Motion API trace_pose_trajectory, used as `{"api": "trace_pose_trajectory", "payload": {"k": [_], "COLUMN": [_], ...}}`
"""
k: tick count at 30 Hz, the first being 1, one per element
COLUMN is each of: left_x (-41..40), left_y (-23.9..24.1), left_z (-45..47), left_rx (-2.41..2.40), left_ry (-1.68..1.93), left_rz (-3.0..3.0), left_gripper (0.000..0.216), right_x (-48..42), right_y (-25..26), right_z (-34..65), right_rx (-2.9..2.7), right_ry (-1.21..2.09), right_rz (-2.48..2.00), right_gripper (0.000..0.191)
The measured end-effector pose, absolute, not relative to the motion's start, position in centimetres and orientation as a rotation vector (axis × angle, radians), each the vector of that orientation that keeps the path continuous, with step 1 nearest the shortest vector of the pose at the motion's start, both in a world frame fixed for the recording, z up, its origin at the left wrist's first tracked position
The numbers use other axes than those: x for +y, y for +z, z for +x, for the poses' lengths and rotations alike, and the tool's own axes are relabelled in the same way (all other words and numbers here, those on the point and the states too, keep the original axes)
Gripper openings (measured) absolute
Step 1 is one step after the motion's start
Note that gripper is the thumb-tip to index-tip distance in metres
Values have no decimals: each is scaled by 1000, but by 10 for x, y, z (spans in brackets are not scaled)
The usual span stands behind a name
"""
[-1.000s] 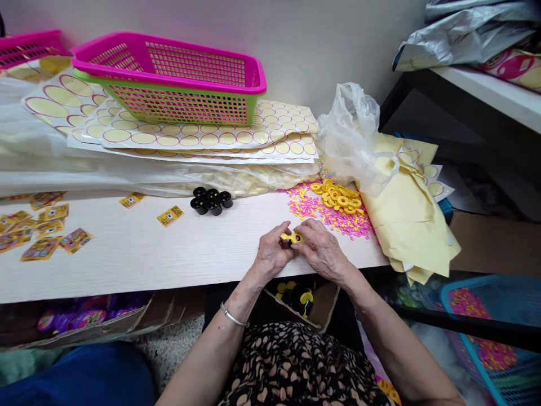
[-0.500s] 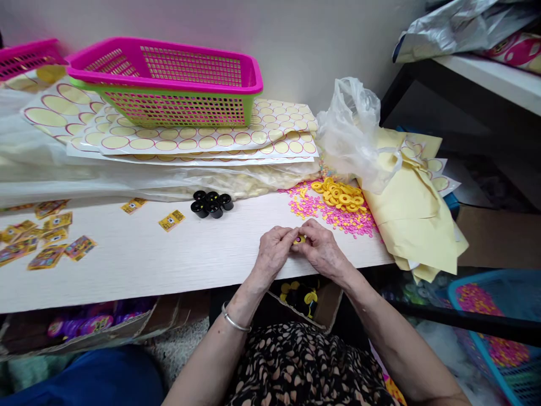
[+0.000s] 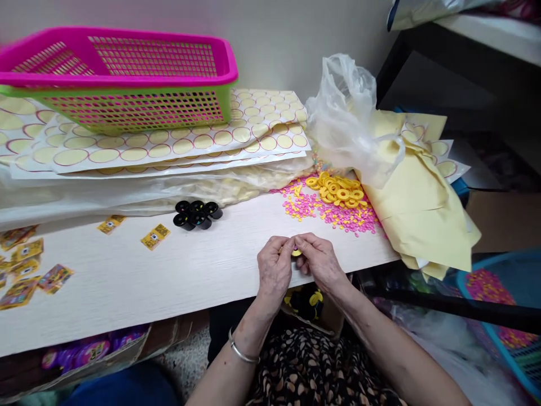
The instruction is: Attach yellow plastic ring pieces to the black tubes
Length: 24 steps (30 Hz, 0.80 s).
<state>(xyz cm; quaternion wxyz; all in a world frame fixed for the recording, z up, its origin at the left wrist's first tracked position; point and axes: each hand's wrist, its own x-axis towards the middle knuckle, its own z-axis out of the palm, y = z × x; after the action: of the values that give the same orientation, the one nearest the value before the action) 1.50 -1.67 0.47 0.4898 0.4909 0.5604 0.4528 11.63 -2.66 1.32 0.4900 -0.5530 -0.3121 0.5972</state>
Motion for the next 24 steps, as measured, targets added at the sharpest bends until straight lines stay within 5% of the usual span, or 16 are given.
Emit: {"api": "trace_pose_trajectory", "payload": {"k": [12, 16, 21, 24], "left_x": [-15, -25, -40, -45], "left_y": [3, 4, 5, 7], "left_z": [13, 9, 13, 17], "left_rx": [1331, 1184, 1246, 1301], "left_ry": [1102, 1204, 1157, 1145], "left_rz": [1035, 944, 1387, 1515], "left_gripper": [26, 59, 28, 28], "right_x": [-20, -31, -50, -66], "right_y": [12, 16, 26, 32], "right_z": [116, 115, 113, 118], "right_rx": [-594, -489, -340, -329], "right_ry": [1547, 1522, 1507, 1565], "right_rz": [-1297, -1130, -1032, -1017], "right_gripper": [26, 27, 31, 34]}}
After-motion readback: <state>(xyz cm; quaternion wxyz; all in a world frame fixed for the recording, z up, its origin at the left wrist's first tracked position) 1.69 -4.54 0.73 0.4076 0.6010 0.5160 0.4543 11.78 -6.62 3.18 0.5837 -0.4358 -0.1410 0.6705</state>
